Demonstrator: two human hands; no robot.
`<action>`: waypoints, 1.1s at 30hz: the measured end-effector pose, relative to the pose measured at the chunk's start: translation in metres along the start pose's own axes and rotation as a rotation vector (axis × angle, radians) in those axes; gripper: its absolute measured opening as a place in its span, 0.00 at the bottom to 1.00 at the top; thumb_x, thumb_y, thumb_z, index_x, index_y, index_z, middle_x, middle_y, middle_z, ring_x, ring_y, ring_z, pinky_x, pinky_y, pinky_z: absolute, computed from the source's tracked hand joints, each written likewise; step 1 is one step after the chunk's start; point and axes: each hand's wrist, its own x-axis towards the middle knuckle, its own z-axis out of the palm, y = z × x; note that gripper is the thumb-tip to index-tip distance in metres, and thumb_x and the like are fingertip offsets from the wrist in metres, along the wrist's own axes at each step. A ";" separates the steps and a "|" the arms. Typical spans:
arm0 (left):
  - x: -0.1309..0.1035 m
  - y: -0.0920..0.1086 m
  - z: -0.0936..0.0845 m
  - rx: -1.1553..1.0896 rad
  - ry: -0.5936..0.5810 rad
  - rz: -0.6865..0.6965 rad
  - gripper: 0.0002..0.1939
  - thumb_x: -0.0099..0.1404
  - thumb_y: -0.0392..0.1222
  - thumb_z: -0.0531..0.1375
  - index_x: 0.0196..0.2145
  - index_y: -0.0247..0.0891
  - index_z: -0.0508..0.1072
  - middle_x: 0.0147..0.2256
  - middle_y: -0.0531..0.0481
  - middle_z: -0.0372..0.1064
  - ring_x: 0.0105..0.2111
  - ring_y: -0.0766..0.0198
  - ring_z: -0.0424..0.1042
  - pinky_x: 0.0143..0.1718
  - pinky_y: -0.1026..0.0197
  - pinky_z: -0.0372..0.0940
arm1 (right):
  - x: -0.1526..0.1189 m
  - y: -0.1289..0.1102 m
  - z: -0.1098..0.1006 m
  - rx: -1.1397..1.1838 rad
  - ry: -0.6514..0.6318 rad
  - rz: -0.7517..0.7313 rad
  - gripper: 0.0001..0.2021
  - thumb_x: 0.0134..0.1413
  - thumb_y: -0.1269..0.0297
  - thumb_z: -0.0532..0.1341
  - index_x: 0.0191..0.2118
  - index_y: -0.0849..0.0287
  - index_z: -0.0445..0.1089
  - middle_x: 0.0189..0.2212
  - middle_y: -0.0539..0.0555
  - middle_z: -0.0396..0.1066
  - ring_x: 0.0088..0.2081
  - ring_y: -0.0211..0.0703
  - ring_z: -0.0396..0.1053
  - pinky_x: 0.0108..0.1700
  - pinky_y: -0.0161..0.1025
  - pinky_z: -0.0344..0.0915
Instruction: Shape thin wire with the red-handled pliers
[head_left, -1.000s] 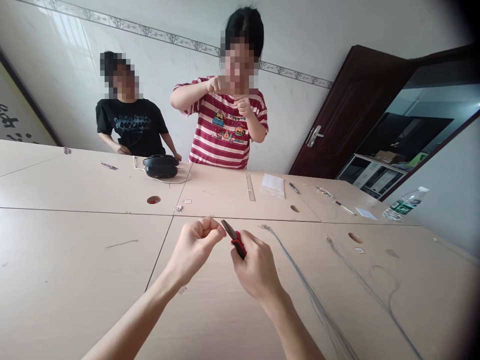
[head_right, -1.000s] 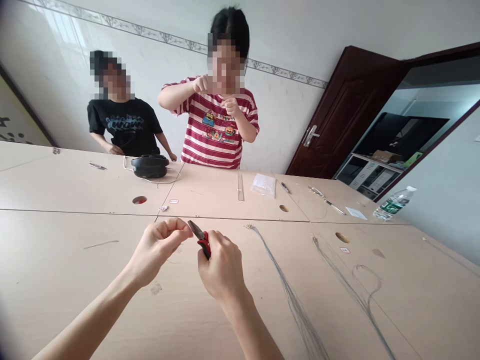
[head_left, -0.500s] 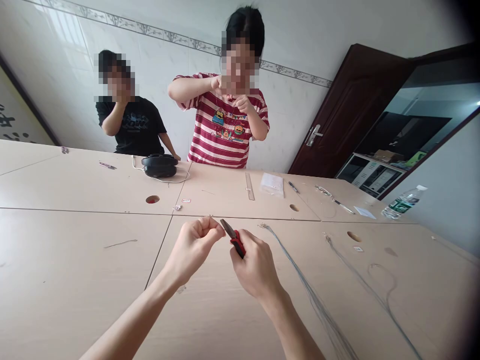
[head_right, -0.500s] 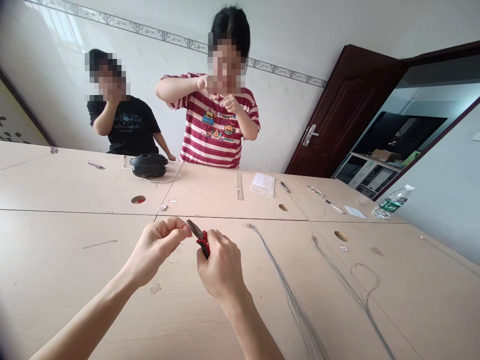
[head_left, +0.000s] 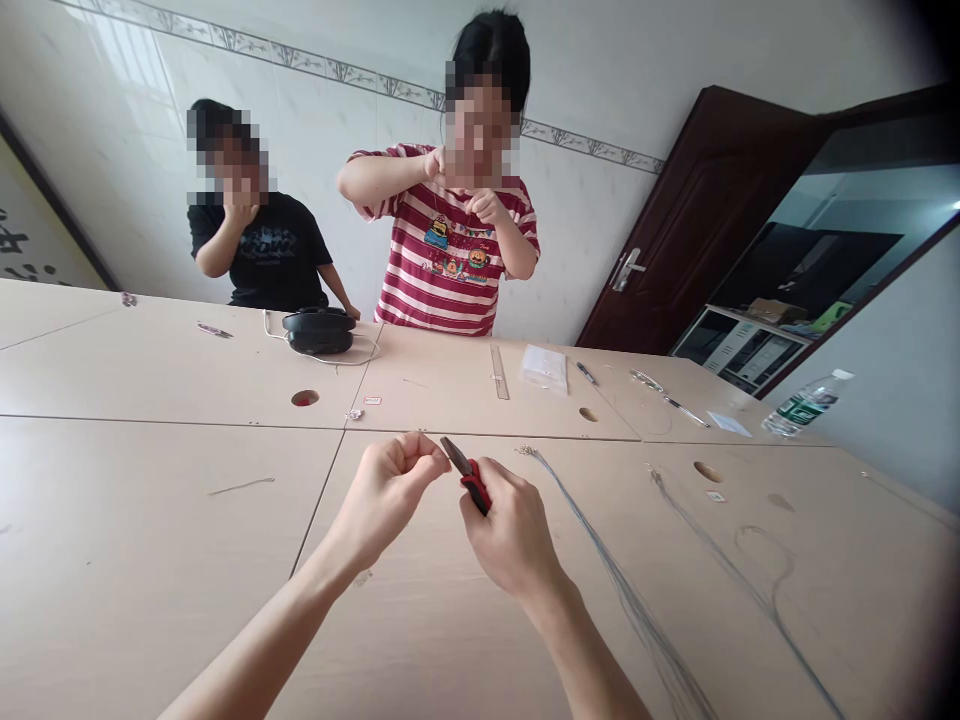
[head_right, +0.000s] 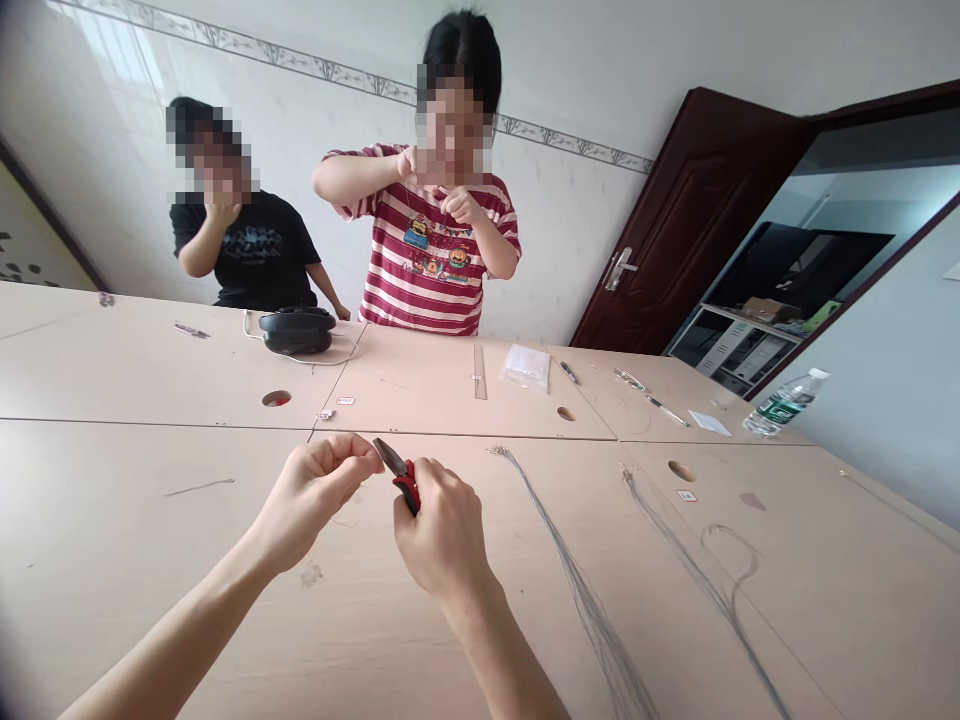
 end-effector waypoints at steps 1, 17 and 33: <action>0.000 0.000 0.000 -0.002 -0.002 0.000 0.10 0.61 0.44 0.57 0.26 0.37 0.69 0.18 0.60 0.46 0.20 0.71 0.41 0.20 0.64 0.40 | 0.000 0.000 0.000 -0.001 0.002 -0.003 0.07 0.47 0.74 0.51 0.26 0.55 0.53 0.20 0.45 0.57 0.21 0.37 0.52 0.25 0.33 0.47; 0.000 0.001 0.000 0.008 0.012 -0.011 0.10 0.60 0.44 0.57 0.26 0.37 0.70 0.18 0.60 0.46 0.19 0.71 0.42 0.20 0.64 0.40 | 0.000 -0.001 -0.001 0.002 -0.005 -0.002 0.06 0.46 0.75 0.52 0.27 0.55 0.56 0.21 0.46 0.58 0.22 0.37 0.53 0.25 0.33 0.47; 0.004 0.002 -0.005 -0.024 -0.059 -0.067 0.08 0.58 0.44 0.57 0.25 0.38 0.68 0.17 0.61 0.41 0.19 0.70 0.39 0.21 0.63 0.37 | 0.004 -0.004 -0.024 0.389 0.039 0.099 0.07 0.61 0.61 0.55 0.39 0.57 0.66 0.28 0.50 0.67 0.28 0.38 0.63 0.31 0.34 0.60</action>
